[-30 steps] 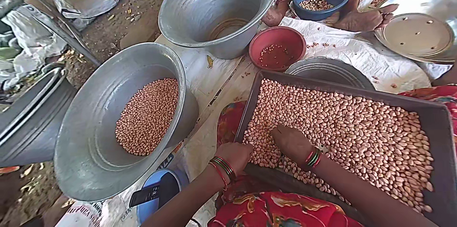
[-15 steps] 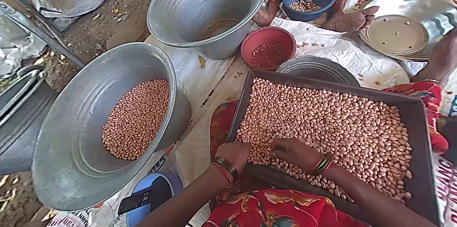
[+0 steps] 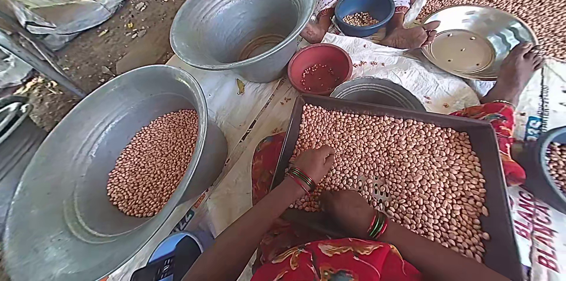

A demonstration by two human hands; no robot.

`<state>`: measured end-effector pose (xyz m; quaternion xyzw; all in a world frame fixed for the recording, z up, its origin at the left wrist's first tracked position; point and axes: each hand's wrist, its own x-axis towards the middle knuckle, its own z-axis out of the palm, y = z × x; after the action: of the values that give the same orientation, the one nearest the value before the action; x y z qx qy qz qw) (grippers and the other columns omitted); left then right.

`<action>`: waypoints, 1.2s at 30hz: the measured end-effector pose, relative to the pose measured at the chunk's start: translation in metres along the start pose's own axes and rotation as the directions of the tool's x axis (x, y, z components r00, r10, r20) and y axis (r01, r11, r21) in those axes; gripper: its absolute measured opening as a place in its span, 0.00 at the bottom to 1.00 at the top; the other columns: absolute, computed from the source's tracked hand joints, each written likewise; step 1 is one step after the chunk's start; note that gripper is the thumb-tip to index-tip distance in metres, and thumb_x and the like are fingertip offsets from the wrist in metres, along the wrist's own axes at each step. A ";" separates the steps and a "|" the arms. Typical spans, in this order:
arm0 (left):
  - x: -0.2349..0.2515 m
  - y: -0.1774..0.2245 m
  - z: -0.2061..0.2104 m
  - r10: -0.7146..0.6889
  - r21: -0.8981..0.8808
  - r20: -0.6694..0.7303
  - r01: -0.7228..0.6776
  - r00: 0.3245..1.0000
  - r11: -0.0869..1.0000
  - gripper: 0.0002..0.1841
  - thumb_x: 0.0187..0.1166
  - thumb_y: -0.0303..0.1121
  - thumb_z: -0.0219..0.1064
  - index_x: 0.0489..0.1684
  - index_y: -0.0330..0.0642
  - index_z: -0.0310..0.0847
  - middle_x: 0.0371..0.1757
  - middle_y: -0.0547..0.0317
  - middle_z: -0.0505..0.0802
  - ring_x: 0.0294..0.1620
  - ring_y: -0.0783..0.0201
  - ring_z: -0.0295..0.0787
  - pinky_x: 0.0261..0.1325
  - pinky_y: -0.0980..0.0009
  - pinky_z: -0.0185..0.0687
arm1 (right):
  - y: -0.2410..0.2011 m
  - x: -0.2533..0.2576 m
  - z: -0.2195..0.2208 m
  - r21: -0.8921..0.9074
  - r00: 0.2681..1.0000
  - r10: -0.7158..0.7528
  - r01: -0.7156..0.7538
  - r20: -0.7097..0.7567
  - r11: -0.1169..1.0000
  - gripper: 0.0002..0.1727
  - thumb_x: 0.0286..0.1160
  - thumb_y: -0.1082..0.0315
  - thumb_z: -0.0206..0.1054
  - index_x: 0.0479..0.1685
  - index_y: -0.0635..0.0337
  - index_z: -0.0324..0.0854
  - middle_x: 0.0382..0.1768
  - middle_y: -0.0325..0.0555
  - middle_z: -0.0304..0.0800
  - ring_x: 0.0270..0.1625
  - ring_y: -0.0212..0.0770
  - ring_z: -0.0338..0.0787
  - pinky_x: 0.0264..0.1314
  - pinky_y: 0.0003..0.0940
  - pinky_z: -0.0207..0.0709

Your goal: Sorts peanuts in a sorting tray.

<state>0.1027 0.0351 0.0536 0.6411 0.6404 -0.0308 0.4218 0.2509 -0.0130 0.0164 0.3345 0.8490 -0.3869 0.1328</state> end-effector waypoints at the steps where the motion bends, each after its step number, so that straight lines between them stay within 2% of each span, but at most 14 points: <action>1: 0.006 0.000 0.001 -0.002 -0.091 0.010 0.003 1.000 0.996 0.21 0.94 0.38 0.50 0.73 0.36 0.79 0.59 0.38 0.91 0.61 0.44 0.89 0.68 0.45 0.77 | -0.005 -0.004 -0.013 0.045 0.999 0.042 -0.044 0.026 0.998 0.16 0.91 0.67 0.53 0.61 0.71 0.79 0.49 0.70 0.90 0.53 0.71 0.91 0.51 0.67 0.80; 3: 0.014 -0.005 0.009 0.017 -0.358 0.076 0.012 0.997 0.934 0.19 0.95 0.38 0.48 0.61 0.32 0.81 0.43 0.49 0.85 0.41 0.59 0.79 0.50 0.60 0.75 | -0.007 -0.014 -0.018 -0.037 0.945 -0.041 0.030 -0.326 0.999 0.12 0.83 0.69 0.60 0.47 0.71 0.85 0.38 0.64 0.92 0.41 0.64 0.95 0.39 0.58 0.85; 4: 0.015 -0.005 0.015 0.016 -0.532 0.159 0.072 0.987 0.844 0.21 0.97 0.40 0.44 0.55 0.32 0.80 0.38 0.55 0.81 0.36 0.66 0.75 0.45 0.67 0.72 | -0.004 -0.012 -0.015 -0.164 0.811 -0.167 0.089 -0.561 0.982 0.09 0.74 0.70 0.66 0.35 0.68 0.86 0.30 0.58 0.91 0.30 0.57 0.95 0.27 0.49 0.86; 6: 0.011 -0.003 0.026 -0.011 -0.804 0.313 0.271 0.950 0.529 0.23 0.97 0.47 0.38 0.45 0.43 0.76 0.30 0.65 0.82 0.30 0.73 0.80 0.35 0.75 0.77 | -0.001 -0.008 -0.027 -0.297 0.634 -0.297 0.110 -0.714 0.948 0.07 0.69 0.71 0.68 0.31 0.67 0.86 0.30 0.56 0.90 0.27 0.53 0.93 0.23 0.43 0.85; 8: 0.008 0.007 0.029 -0.031 -0.901 0.305 0.299 0.952 0.314 0.19 0.97 0.44 0.39 0.35 0.50 0.69 0.19 0.70 0.76 0.15 0.77 0.68 0.19 0.81 0.65 | 0.004 -0.009 -0.047 -0.285 0.584 -0.283 0.091 -0.761 0.954 0.08 0.71 0.73 0.67 0.35 0.69 0.89 0.33 0.59 0.91 0.29 0.55 0.94 0.26 0.44 0.86; 9: 0.011 0.014 0.028 -0.048 -0.911 0.250 0.251 0.967 0.328 0.18 0.97 0.40 0.41 0.33 0.47 0.68 0.16 0.70 0.73 0.11 0.78 0.62 0.14 0.83 0.59 | 0.010 -0.013 -0.059 -0.234 0.581 -0.232 0.072 -0.780 0.969 0.09 0.75 0.72 0.65 0.37 0.70 0.89 0.34 0.59 0.92 0.32 0.56 0.95 0.29 0.46 0.87; 11: 0.025 0.018 0.027 0.034 -0.745 0.069 0.029 0.997 0.666 0.13 0.95 0.33 0.49 0.37 0.38 0.73 0.18 0.67 0.73 0.13 0.77 0.64 0.19 0.82 0.61 | 0.025 -0.026 -0.080 -0.081 0.589 -0.096 0.051 -0.803 0.995 0.12 0.79 0.72 0.62 0.42 0.70 0.90 0.39 0.60 0.94 0.36 0.55 0.96 0.38 0.48 0.88; 14: 0.039 0.036 0.011 0.058 -0.016 0.196 -0.056 0.979 0.998 0.22 0.97 0.38 0.45 0.77 0.34 0.71 0.61 0.34 0.89 0.63 0.42 0.88 0.69 0.46 0.77 | 0.050 -0.049 -0.088 0.014 0.649 0.052 -0.064 -0.759 0.998 0.13 0.81 0.72 0.60 0.44 0.71 0.91 0.41 0.63 0.94 0.40 0.59 0.95 0.43 0.53 0.86; 17: 0.042 0.051 0.018 -0.030 0.319 0.219 -0.042 0.975 0.947 0.23 0.97 0.38 0.40 0.84 0.39 0.65 0.67 0.32 0.87 0.71 0.33 0.84 0.70 0.37 0.75 | 0.055 -0.058 -0.081 0.035 0.867 0.347 -0.359 -0.359 0.933 0.17 0.89 0.71 0.54 0.60 0.72 0.86 0.57 0.71 0.90 0.58 0.71 0.91 0.59 0.67 0.80; 19: 0.041 0.054 0.022 -0.032 0.385 0.213 -0.054 0.977 0.921 0.22 0.97 0.35 0.40 0.83 0.38 0.66 0.67 0.32 0.87 0.71 0.33 0.84 0.68 0.37 0.76 | 0.058 -0.048 -0.067 -0.052 0.860 0.477 -0.493 -0.178 0.869 0.18 0.90 0.72 0.52 0.66 0.70 0.82 0.62 0.71 0.86 0.62 0.71 0.89 0.59 0.67 0.80; 24: 0.039 0.054 0.021 -0.076 0.381 0.243 -0.023 0.967 0.924 0.23 0.96 0.34 0.42 0.85 0.39 0.63 0.68 0.33 0.87 0.72 0.36 0.84 0.71 0.40 0.75 | 0.081 -0.038 -0.017 -0.190 0.767 0.183 -0.369 -0.615 0.910 0.09 0.75 0.79 0.62 0.40 0.74 0.89 0.33 0.67 0.91 0.36 0.68 0.94 0.33 0.58 0.84; 28: 0.040 0.048 0.019 -0.077 0.348 0.229 -0.007 0.970 0.938 0.23 0.96 0.36 0.43 0.87 0.41 0.63 0.69 0.34 0.87 0.72 0.36 0.84 0.73 0.40 0.74 | 0.078 -0.033 -0.016 -0.182 0.776 0.212 -0.386 -0.595 0.904 0.10 0.78 0.78 0.60 0.43 0.74 0.88 0.37 0.68 0.92 0.40 0.68 0.95 0.40 0.60 0.84; 33: 0.044 0.039 0.018 -0.072 0.374 0.185 -0.003 0.980 0.927 0.23 0.97 0.36 0.39 0.84 0.37 0.64 0.68 0.32 0.87 0.72 0.35 0.83 0.73 0.40 0.74 | 0.090 -0.021 0.004 -0.294 0.628 -0.012 -0.348 -0.778 0.890 0.08 0.69 0.76 0.64 0.26 0.71 0.85 0.20 0.59 0.88 0.24 0.59 0.93 0.24 0.50 0.82; 36: 0.044 0.039 0.018 -0.074 0.379 0.185 -0.002 0.980 0.925 0.23 0.98 0.38 0.39 0.83 0.36 0.63 0.67 0.32 0.87 0.72 0.36 0.84 0.73 0.41 0.74 | 0.082 -0.031 -0.013 -0.102 0.671 0.142 -0.311 -0.727 0.945 0.11 0.75 0.73 0.62 0.34 0.73 0.87 0.29 0.63 0.92 0.32 0.63 0.95 0.31 0.55 0.85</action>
<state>0.1522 0.0669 0.0360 0.6921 0.5897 -0.2241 0.3507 0.3294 0.0214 -0.0071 0.5443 0.8223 -0.1127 -0.1219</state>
